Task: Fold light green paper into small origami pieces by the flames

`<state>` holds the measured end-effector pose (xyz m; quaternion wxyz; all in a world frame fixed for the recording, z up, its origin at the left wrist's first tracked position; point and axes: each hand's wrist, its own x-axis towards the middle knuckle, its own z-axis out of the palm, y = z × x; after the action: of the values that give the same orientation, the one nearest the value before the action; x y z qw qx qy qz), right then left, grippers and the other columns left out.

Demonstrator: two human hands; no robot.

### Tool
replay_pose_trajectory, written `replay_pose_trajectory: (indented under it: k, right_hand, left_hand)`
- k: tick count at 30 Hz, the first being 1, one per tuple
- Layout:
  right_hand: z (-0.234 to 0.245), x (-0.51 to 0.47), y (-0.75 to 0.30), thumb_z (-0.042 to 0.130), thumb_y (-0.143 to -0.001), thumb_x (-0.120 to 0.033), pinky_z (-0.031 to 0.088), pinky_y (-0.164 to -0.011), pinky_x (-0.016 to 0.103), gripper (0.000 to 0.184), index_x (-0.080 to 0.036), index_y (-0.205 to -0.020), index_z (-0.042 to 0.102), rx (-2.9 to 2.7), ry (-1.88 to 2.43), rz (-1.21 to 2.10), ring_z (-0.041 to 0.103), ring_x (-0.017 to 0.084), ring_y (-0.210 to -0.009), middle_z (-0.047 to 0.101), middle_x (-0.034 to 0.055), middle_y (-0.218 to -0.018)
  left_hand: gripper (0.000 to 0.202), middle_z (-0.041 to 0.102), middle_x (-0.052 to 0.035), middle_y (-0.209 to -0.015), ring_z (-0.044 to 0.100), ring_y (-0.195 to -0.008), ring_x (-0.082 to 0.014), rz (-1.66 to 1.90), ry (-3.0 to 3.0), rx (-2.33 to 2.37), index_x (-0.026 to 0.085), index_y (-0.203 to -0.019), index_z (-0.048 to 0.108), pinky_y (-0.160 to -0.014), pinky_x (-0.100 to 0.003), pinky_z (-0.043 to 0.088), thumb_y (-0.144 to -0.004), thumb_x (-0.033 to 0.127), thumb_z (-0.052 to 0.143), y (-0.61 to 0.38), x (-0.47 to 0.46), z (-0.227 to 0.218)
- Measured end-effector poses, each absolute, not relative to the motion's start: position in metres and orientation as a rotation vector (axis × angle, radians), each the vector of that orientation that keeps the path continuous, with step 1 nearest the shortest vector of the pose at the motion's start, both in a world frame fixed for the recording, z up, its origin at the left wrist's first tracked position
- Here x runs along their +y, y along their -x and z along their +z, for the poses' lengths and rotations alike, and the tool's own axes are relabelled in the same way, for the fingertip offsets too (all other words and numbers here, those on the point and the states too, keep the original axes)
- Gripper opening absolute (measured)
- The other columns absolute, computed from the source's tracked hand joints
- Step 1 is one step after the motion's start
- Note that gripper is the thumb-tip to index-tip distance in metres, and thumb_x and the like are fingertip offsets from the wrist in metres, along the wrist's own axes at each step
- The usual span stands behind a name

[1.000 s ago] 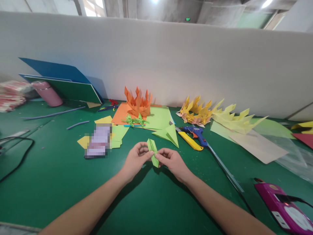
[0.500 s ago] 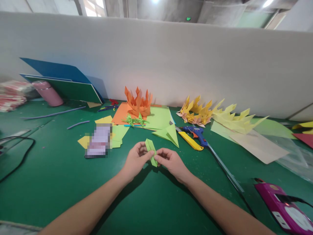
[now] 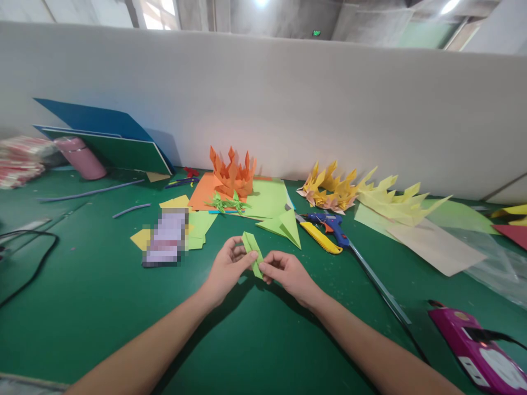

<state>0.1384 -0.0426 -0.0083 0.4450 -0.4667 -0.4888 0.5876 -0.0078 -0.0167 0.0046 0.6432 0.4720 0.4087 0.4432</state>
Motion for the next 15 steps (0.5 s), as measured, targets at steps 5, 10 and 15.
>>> replay_pose_trajectory:
  k: [5, 10, 15]
  right_hand:
    - [-0.0096, -0.0426, -0.1380, 0.071, -0.058, -0.049, 0.038, -0.053, 0.024, 0.037, -0.018, -0.060, 0.051, -1.224, 1.156, 1.447, 0.045, 0.008, -0.047, 0.052, -0.0058, -0.051]
    - [-0.0071, -0.0443, -0.1372, 0.070, -0.058, -0.045, 0.036, -0.051, 0.023, 0.034, -0.018, -0.059, 0.050, -1.272, 1.179, 1.412, 0.042, 0.007, -0.046, 0.049, -0.0068, -0.051]
    - [-0.0060, -0.0452, -0.1373, 0.068, -0.061, -0.046, 0.037, -0.050, 0.023, 0.033, -0.018, -0.062, 0.051, -1.287, 1.196, 1.432, 0.043, 0.007, -0.045, 0.053, -0.0052, -0.052]
  left_hand:
    - [0.032, 0.061, 0.0029, -0.070, 0.057, -0.066, -0.0093, 0.979, -1.112, 0.926, 0.016, -0.077, 0.053, -0.064, -0.021, 0.045, -0.056, 0.023, 0.076, 0.0093, -0.0164, 0.0077]
    - [0.036, 0.061, 0.0036, -0.064, 0.055, -0.057, -0.0088, 0.945, -1.077, 0.993, 0.015, -0.081, 0.051, -0.056, -0.021, 0.043, -0.057, 0.027, 0.075, 0.0096, -0.0185, 0.0076]
    - [0.044, 0.063, 0.0032, -0.065, 0.057, -0.058, -0.0100, 0.984, -1.050, 0.984, 0.017, -0.086, 0.048, -0.058, -0.022, 0.043, -0.055, 0.031, 0.076, 0.0083, -0.0189, 0.0053]
